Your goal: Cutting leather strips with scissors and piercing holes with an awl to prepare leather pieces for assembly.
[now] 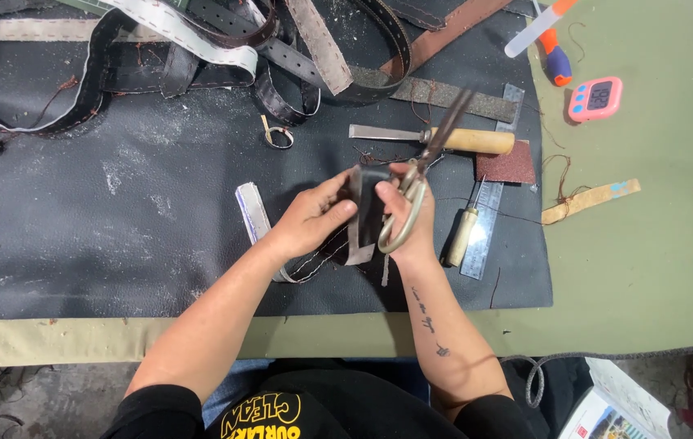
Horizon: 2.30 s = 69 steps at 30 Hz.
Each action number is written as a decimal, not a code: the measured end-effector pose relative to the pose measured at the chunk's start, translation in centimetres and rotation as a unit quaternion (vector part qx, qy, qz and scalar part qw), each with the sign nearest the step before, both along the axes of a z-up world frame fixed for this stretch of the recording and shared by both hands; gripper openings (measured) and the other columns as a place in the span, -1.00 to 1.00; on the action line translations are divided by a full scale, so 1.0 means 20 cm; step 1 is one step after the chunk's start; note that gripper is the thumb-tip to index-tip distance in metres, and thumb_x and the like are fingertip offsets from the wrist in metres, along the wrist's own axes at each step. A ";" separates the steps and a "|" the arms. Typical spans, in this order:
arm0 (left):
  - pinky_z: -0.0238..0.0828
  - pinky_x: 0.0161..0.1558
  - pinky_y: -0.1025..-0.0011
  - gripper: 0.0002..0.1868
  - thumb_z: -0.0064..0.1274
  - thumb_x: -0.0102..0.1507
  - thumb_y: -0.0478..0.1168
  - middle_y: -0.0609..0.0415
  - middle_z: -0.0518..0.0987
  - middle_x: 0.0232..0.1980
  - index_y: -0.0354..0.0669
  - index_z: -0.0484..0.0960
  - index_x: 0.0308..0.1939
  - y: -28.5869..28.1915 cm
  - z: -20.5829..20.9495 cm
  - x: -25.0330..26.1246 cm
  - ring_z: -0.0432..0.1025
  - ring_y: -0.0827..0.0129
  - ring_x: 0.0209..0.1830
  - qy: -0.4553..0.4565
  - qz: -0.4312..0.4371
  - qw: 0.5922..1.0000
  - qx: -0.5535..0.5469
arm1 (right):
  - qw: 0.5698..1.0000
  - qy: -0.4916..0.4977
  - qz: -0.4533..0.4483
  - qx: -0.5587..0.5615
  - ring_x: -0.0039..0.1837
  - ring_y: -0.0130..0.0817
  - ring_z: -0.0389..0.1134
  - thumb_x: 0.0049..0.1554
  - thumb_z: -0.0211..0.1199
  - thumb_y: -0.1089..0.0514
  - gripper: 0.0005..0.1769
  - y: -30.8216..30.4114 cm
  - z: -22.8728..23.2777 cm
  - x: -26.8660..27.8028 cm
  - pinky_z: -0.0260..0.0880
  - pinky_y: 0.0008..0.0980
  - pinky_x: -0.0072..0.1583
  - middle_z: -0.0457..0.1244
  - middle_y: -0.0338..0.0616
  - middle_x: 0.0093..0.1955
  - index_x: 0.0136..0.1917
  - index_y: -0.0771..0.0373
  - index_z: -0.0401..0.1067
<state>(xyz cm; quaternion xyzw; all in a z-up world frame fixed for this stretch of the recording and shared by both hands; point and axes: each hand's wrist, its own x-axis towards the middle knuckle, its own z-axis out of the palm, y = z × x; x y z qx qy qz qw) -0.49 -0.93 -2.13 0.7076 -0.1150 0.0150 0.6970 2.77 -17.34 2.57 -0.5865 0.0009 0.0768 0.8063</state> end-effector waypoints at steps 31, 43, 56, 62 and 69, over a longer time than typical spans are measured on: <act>-0.07 0.46 -0.22 -0.31 0.33 0.19 -0.31 -0.59 0.16 0.47 -0.41 0.45 0.38 0.90 0.08 -0.53 0.06 -0.49 0.49 -0.048 0.412 0.780 0.469 | 0.977 -0.004 -0.207 0.050 0.09 -0.34 0.37 0.21 0.24 0.20 -0.31 -0.15 -0.12 0.13 0.46 -0.37 0.10 0.29 -0.09 0.25 0.54 0.06 0.07; 0.62 -0.21 -0.07 -0.10 0.27 0.13 0.18 -0.39 0.54 0.16 -0.17 0.39 0.44 0.29 0.36 -0.42 0.61 -0.26 -0.07 0.253 0.124 0.794 0.539 | 0.961 -0.142 -0.175 -0.161 -0.15 -0.45 0.39 0.26 0.31 0.25 -0.48 -0.56 -0.21 0.06 0.46 -0.57 -0.18 0.25 -0.19 0.02 0.42 0.17 0.21; -0.07 0.45 -0.28 -0.03 0.36 -0.09 0.45 -0.36 0.19 0.56 -0.02 0.63 0.24 0.31 0.35 -0.48 0.00 -0.42 0.56 0.035 -0.052 0.852 0.519 | 0.850 -0.145 -0.258 -0.435 -0.27 -0.45 0.37 0.07 0.58 0.22 -0.78 -0.96 -0.13 0.02 0.39 -0.43 -0.20 0.35 -0.12 -0.30 -0.05 0.22 0.57; 0.10 0.46 -0.06 -0.87 0.24 0.20 -0.08 -0.08 0.59 0.26 0.03 0.79 -0.27 0.40 0.28 -0.45 0.29 -0.03 0.51 -0.010 -0.017 0.806 0.592 | 0.833 -0.099 -0.278 -0.467 -0.19 -0.39 0.45 0.13 0.53 0.17 -0.76 -1.05 -0.22 0.06 0.47 -0.39 -0.16 0.41 -0.06 -0.23 0.06 0.20 0.59; 0.47 0.10 0.14 -0.81 0.25 0.34 -0.04 0.02 0.70 -0.22 -0.01 0.80 -0.07 0.77 0.32 -0.46 0.61 0.06 -0.02 0.033 0.170 0.833 0.526 | 0.813 -0.122 -0.312 -0.476 0.01 -0.12 0.51 0.14 0.53 0.18 -0.69 -0.98 -0.19 0.04 0.54 -0.27 0.03 0.43 0.08 -0.08 0.11 0.31 0.57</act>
